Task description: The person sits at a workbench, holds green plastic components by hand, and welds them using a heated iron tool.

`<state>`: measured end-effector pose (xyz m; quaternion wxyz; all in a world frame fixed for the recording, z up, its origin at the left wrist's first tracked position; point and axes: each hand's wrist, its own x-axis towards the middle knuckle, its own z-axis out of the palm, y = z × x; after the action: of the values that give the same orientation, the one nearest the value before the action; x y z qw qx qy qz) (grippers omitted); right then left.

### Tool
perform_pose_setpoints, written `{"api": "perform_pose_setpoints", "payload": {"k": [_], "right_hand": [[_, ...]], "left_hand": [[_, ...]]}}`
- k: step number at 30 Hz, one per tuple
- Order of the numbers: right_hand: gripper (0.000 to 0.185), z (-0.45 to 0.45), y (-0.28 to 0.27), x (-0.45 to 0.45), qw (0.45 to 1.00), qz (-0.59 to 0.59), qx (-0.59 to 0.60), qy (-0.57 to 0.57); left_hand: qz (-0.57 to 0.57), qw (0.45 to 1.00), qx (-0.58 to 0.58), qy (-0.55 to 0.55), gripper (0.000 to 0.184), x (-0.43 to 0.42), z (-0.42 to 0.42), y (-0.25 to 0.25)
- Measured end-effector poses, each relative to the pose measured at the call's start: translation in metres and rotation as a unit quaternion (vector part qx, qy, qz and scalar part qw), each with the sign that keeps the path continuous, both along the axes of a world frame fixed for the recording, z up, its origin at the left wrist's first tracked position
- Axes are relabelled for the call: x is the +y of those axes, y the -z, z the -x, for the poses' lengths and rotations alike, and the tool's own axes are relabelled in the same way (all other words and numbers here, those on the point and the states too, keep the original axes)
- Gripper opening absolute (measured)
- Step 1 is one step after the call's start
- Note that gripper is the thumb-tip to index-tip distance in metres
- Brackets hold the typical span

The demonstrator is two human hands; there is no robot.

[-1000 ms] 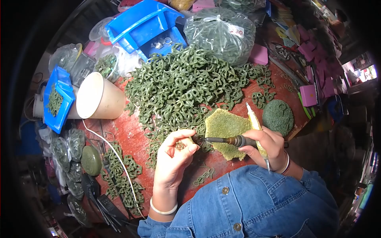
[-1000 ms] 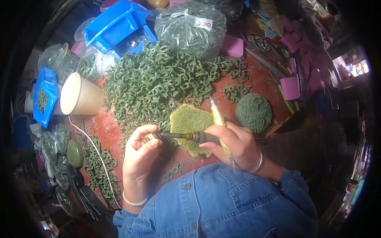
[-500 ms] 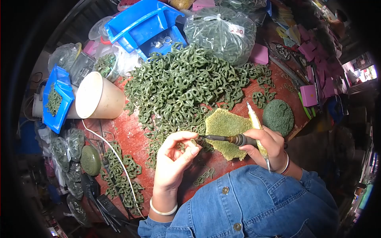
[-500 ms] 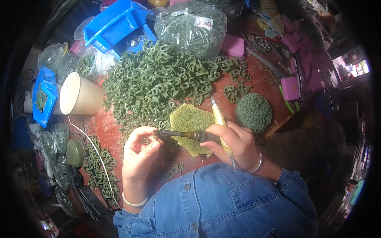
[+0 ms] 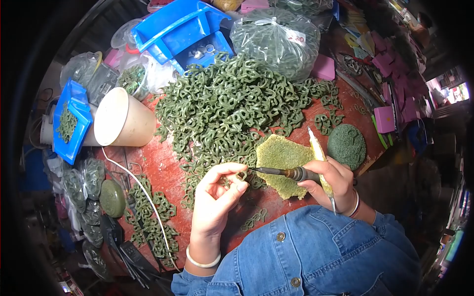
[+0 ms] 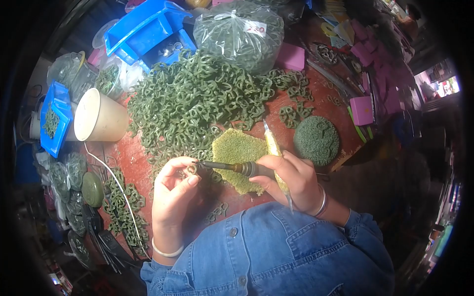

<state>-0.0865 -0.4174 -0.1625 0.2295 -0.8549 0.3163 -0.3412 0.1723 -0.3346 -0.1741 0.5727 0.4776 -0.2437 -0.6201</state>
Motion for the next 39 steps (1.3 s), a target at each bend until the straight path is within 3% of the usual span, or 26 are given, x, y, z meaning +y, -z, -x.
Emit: {"api": "perform_pose_setpoints", "payload": {"k": [39], "right_hand": [[0.036,0.010,-0.013,0.000,1.000,0.007,0.020,0.004]], "left_hand": [[-0.005,1.000,0.007,0.008,0.041,0.000,0.000,-0.003]]}}
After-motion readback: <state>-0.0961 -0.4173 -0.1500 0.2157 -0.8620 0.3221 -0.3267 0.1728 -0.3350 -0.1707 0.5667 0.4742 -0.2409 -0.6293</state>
